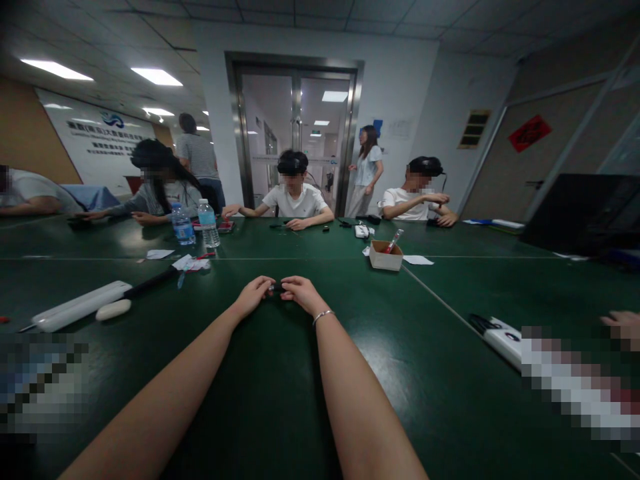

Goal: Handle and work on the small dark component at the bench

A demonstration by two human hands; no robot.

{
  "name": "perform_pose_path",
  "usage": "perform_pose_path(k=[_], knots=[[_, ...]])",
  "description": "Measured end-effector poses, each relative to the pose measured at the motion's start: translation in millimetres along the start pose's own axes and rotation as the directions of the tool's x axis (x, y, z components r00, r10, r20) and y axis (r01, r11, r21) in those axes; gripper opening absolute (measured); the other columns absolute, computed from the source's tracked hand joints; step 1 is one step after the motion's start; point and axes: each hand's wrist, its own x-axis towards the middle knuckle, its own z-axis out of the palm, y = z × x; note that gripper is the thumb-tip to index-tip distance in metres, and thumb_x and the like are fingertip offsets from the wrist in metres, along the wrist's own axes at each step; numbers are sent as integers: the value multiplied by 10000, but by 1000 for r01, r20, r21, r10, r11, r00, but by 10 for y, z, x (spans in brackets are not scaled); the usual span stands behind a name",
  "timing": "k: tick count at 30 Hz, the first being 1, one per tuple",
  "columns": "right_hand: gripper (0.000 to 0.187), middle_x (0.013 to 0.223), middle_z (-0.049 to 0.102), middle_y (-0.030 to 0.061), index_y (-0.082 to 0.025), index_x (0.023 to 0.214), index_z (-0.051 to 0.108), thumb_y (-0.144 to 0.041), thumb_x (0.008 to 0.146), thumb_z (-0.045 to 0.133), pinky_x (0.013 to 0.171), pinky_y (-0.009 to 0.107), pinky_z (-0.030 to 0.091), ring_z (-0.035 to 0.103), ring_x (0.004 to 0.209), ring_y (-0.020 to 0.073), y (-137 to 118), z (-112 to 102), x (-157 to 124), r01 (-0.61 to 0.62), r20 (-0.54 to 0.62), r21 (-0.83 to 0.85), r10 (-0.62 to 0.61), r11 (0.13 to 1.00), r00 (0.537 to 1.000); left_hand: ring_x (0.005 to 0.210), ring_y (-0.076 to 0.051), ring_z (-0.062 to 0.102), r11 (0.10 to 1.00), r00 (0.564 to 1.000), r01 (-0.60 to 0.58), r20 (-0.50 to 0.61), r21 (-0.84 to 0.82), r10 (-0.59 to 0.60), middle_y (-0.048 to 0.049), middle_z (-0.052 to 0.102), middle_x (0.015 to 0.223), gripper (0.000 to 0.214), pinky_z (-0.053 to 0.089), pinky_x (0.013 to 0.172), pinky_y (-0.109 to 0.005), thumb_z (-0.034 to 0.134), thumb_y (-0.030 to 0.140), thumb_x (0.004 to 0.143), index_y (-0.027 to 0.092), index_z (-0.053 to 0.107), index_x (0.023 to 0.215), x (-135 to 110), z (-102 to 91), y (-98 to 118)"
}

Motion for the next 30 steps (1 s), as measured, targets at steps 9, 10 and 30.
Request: perform_pose_path(k=[9, 10, 30], knots=[[154, 751, 634, 70, -77, 913, 589, -6, 779, 560, 552, 192, 542, 635, 550, 107, 0, 2, -8, 2, 3, -5, -2, 1000, 1000, 700, -149, 560, 1000, 1000, 0, 17, 13, 0, -15, 601, 732, 293, 414, 622, -252, 427, 375, 809, 185, 589, 960, 23, -3, -49], [157, 749, 633, 70, -76, 917, 588, -3, 782, 554, 552, 191, 542, 635, 549, 107, -2, 3, -9, -2, 2, -8, 2, 1000, 1000, 689, -147, 557, 1000, 1000, -3, 20, 21, 3, -13, 600, 730, 292, 413, 621, -252, 426, 374, 809, 187, 591, 961, 23, -3, -50], [156, 780, 633, 77, -79, 914, 595, -27, 766, 597, 560, 195, 542, 626, 550, 99, -24, 15, -24, -13, 1, -22, 13, 1000, 1000, 815, -158, 575, 999, 999, -43, 23, 27, 42, -37, 624, 895, 250, 441, 758, -281, 525, 302, 760, 192, 597, 973, -1, -4, -35]])
